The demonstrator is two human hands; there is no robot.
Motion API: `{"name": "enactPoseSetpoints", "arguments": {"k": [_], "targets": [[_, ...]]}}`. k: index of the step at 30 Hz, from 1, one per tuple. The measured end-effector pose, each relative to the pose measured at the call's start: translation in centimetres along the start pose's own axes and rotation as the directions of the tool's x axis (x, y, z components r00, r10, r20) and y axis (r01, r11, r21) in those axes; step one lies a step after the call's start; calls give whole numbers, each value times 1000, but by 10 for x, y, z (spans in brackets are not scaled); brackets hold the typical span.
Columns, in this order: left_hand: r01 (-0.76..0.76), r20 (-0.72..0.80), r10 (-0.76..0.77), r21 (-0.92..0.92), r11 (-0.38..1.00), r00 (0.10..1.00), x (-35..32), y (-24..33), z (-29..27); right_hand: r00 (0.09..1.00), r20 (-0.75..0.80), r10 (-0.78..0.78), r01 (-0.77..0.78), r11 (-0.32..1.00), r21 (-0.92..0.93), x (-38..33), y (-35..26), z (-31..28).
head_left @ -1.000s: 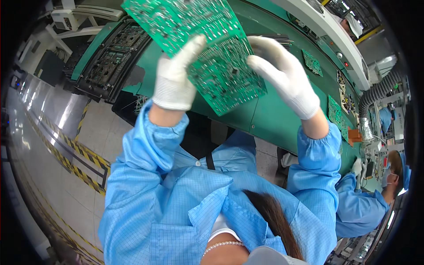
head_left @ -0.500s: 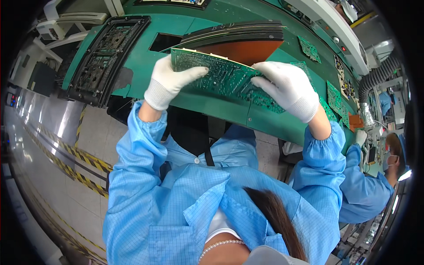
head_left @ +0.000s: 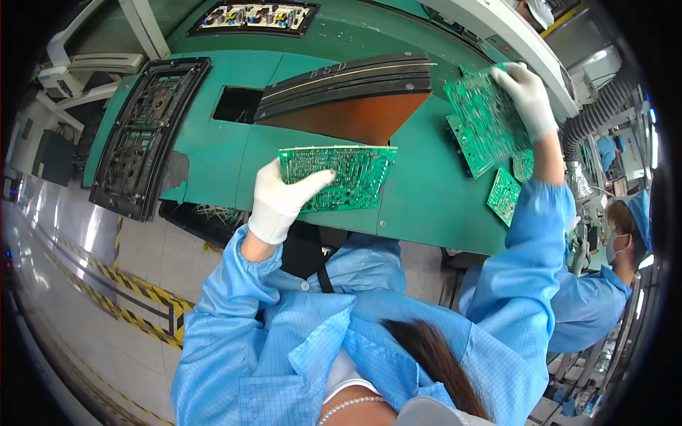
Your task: Picking up, inspecting, and placing electronic circuit boards on a production line.
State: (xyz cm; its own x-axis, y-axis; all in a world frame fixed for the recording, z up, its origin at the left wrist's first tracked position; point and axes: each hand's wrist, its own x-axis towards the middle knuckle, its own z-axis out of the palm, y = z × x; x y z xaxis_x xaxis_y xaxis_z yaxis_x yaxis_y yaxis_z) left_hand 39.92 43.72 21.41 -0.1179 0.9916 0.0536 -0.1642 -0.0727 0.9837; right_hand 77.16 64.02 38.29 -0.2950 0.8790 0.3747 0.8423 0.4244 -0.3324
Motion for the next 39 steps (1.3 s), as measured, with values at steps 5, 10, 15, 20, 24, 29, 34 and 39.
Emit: {"name": "enactPoseSetpoints", "arguments": {"k": [5,10,15,20,24,29,34,39], "targets": [[35,52,-32,-58,998,998,-1,-6,-4,968,40,246,-249,960,127,111,108,88],[62,82,-55,-80,995,995,-8,-4,-9,886,-29,462,-403,801,443,194,157,177],[50,83,-40,-116,992,996,-9,-12,-9,794,-4,607,-548,719,428,239,198,199],[76,98,-63,-145,987,993,-9,-12,-9,916,-132,379,-331,900,282,208,147,164],[54,84,-38,-185,981,996,-9,-3,-7,992,114,49,-110,778,619,136,17,97],[-176,236,189,-74,982,953,-13,30,-2,873,193,-448,263,766,586,3,-142,13],[-364,265,385,-128,923,884,-18,64,5,556,526,-644,617,743,259,-67,-216,7],[-478,122,479,-38,877,869,-23,70,-13,607,465,-645,470,762,445,-58,-208,14]]}}
